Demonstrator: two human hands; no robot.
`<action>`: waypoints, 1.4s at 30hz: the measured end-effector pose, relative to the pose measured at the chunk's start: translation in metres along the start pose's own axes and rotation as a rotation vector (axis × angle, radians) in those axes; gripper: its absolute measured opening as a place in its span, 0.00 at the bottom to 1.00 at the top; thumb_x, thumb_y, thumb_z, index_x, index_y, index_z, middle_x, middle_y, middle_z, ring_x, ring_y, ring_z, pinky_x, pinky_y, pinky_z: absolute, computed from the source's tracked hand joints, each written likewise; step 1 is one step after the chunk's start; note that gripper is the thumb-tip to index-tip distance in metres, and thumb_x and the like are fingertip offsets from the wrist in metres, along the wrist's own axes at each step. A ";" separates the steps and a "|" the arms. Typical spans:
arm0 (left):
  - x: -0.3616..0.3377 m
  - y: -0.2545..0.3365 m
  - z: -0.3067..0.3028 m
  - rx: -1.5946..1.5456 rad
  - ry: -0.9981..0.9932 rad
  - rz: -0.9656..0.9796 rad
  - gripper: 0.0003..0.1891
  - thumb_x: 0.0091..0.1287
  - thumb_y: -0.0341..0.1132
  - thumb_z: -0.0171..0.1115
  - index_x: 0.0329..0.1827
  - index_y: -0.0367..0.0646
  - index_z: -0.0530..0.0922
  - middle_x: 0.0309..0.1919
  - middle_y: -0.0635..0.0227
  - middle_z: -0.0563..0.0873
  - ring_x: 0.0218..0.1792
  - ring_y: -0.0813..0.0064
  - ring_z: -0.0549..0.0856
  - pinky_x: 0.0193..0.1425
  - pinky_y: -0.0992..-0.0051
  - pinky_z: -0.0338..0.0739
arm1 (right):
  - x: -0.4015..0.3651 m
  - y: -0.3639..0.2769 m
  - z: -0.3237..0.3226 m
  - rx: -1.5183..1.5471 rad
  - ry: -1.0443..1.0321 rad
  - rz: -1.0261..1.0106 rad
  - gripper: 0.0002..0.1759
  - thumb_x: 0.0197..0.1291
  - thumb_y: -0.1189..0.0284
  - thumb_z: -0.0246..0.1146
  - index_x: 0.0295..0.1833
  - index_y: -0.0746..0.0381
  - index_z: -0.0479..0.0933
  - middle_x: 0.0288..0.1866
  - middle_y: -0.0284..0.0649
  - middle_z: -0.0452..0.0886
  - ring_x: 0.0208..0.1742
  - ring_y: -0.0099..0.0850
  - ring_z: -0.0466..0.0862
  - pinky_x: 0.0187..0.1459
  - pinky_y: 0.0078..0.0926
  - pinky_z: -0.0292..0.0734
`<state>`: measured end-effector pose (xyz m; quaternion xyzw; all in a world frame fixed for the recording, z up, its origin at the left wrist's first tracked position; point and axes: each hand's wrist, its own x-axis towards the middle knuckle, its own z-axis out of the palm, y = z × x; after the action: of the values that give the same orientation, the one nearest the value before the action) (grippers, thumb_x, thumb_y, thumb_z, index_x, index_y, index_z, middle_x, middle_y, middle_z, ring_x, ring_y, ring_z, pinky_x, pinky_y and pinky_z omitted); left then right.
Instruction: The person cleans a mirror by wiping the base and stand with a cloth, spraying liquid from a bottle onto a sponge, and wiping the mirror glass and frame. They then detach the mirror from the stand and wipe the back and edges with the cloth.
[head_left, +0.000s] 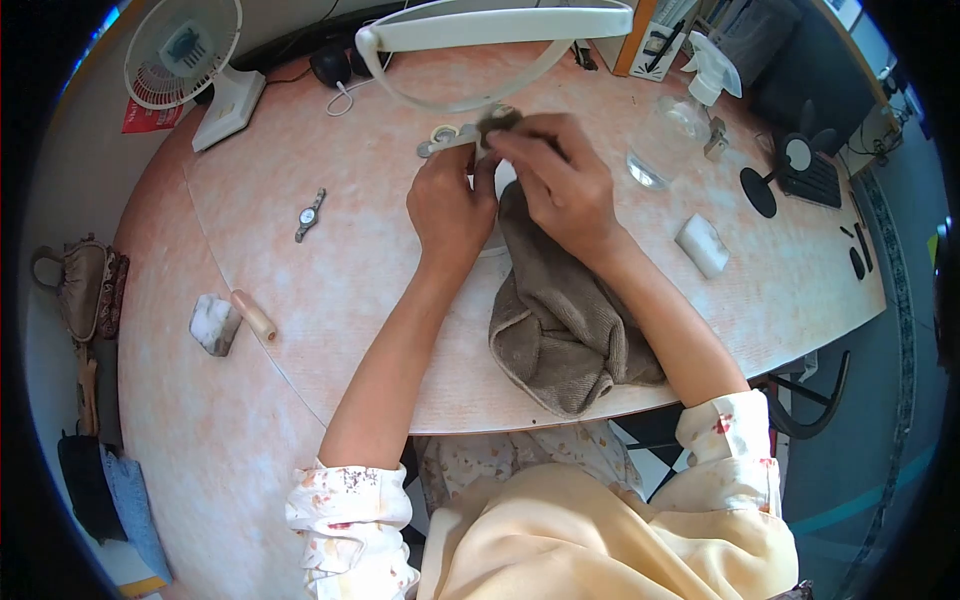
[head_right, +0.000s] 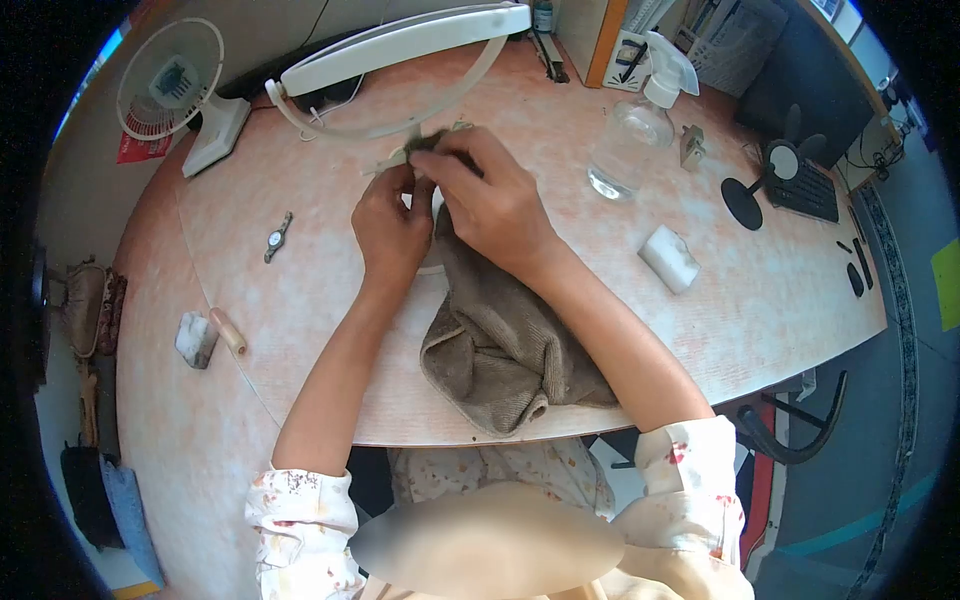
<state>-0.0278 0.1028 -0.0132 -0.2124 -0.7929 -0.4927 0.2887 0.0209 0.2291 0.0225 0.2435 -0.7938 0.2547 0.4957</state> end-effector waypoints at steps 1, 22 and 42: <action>0.000 0.001 -0.001 0.015 0.004 0.007 0.05 0.62 0.31 0.66 0.35 0.39 0.82 0.28 0.58 0.86 0.31 0.54 0.85 0.36 0.58 0.77 | 0.002 0.002 0.003 -0.024 0.007 -0.044 0.17 0.49 0.83 0.63 0.47 0.63 0.84 0.43 0.42 0.80 0.44 0.39 0.83 0.43 0.31 0.82; 0.000 -0.005 0.000 0.070 -0.043 0.030 0.07 0.65 0.34 0.68 0.35 0.39 0.81 0.29 0.58 0.86 0.27 0.58 0.83 0.32 0.62 0.75 | -0.002 0.008 -0.002 0.087 -0.062 0.003 0.16 0.50 0.84 0.64 0.46 0.63 0.83 0.44 0.43 0.80 0.45 0.40 0.83 0.46 0.33 0.81; -0.008 -0.018 -0.001 -0.345 -0.098 -0.054 0.13 0.66 0.37 0.61 0.48 0.38 0.80 0.42 0.49 0.86 0.45 0.48 0.85 0.45 0.57 0.78 | 0.060 -0.047 0.021 0.338 0.027 0.259 0.12 0.52 0.82 0.64 0.44 0.68 0.83 0.45 0.53 0.81 0.45 0.50 0.83 0.47 0.45 0.77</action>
<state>-0.0328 0.0938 -0.0303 -0.2613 -0.7152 -0.6181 0.1956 0.0139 0.1720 0.0765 0.2157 -0.7576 0.4491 0.4217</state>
